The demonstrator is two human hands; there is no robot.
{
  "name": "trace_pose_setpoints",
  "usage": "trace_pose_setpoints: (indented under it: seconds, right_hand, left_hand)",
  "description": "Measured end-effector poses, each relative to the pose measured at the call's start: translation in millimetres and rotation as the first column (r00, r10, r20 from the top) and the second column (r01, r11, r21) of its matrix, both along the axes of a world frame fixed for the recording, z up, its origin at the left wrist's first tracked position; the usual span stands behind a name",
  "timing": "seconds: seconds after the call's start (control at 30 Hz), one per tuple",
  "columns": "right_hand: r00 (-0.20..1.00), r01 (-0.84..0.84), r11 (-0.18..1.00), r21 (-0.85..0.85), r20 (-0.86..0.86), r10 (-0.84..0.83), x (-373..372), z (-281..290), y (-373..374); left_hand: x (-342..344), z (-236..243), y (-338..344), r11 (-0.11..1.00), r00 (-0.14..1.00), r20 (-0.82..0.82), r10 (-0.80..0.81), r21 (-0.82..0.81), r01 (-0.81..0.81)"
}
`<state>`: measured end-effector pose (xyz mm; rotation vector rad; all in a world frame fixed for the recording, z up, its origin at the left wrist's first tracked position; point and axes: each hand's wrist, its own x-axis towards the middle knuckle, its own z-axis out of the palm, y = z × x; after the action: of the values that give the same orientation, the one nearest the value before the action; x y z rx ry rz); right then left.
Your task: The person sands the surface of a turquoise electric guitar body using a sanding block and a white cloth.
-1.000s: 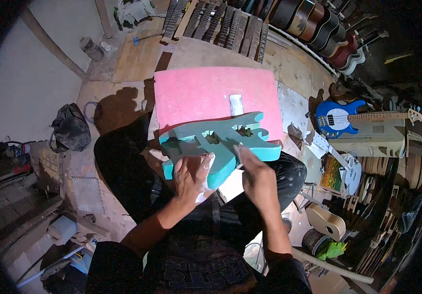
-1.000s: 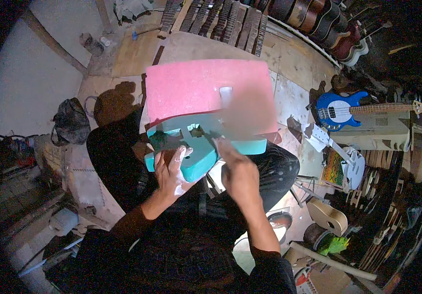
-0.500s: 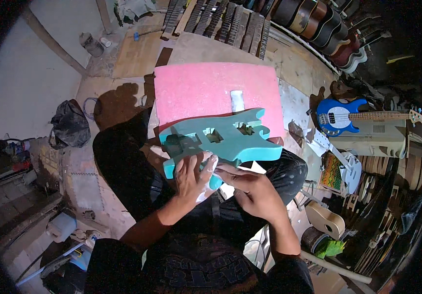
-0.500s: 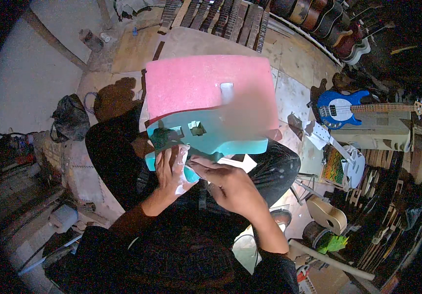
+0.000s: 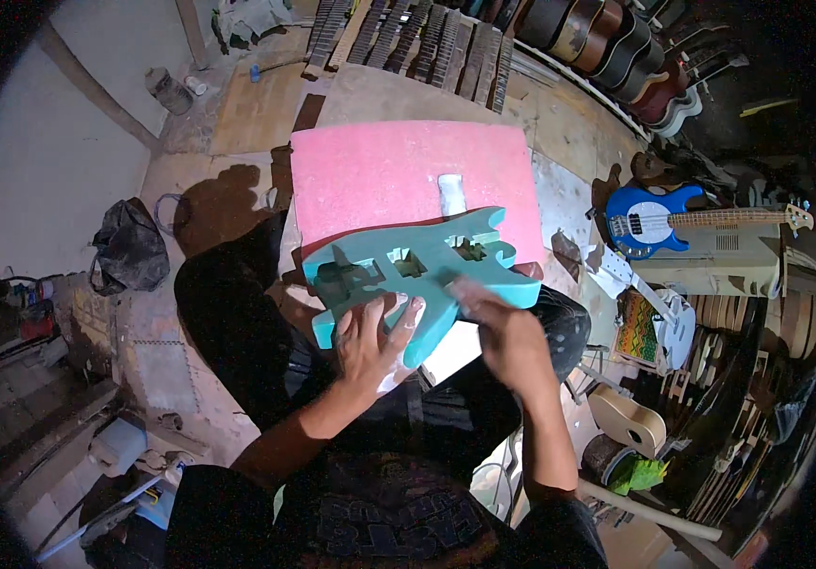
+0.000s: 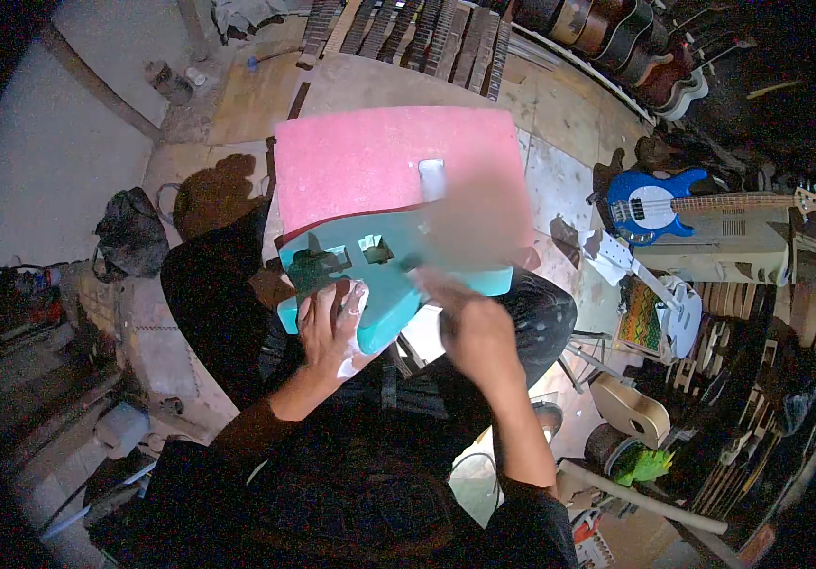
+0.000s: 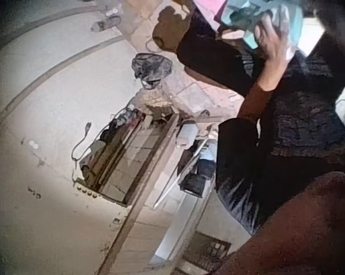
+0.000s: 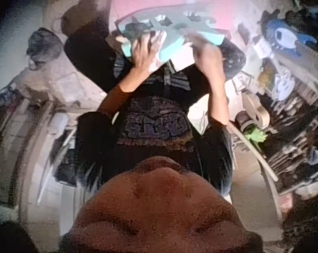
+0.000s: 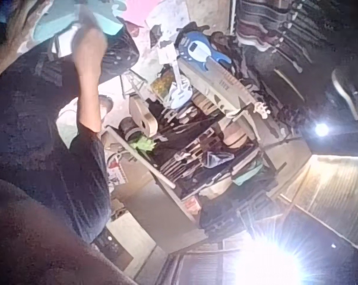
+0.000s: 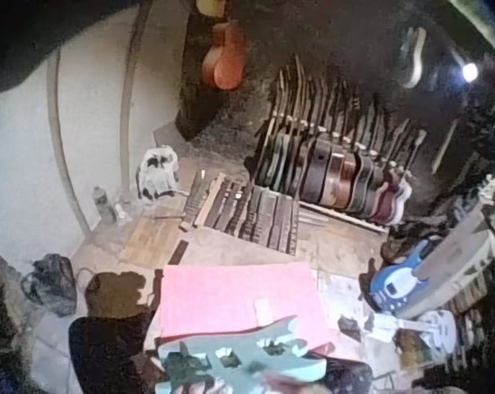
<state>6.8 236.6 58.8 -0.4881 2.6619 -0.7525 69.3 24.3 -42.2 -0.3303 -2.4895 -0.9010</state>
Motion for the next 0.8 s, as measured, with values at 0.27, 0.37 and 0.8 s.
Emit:
trace_pose_setpoints:
  seconds: [0.27, 0.37, 0.8]
  right_hand:
    - [0.981, 0.067, 0.955, -0.287, 0.196, -0.010, 17.5, 15.0, -23.4]
    - [0.974, 0.199, 0.946, 0.256, 0.055, -0.220, 9.4, -2.5, -1.5]
    - [0.911, 0.413, 0.887, 0.209, -0.098, -0.401, 3.8, 1.2, 26.6]
  left_hand:
    - [-0.5, 8.6, -2.4, 1.000, 0.999, 0.050, -0.019, 0.009, 0.018]
    - [-1.0, 8.5, -1.9, 1.000, 0.999, 0.030, -0.013, 0.002, 0.013]
    - [-4.2, 8.8, 0.5, 0.993, 1.000, -0.005, 0.029, -0.112, -0.029]
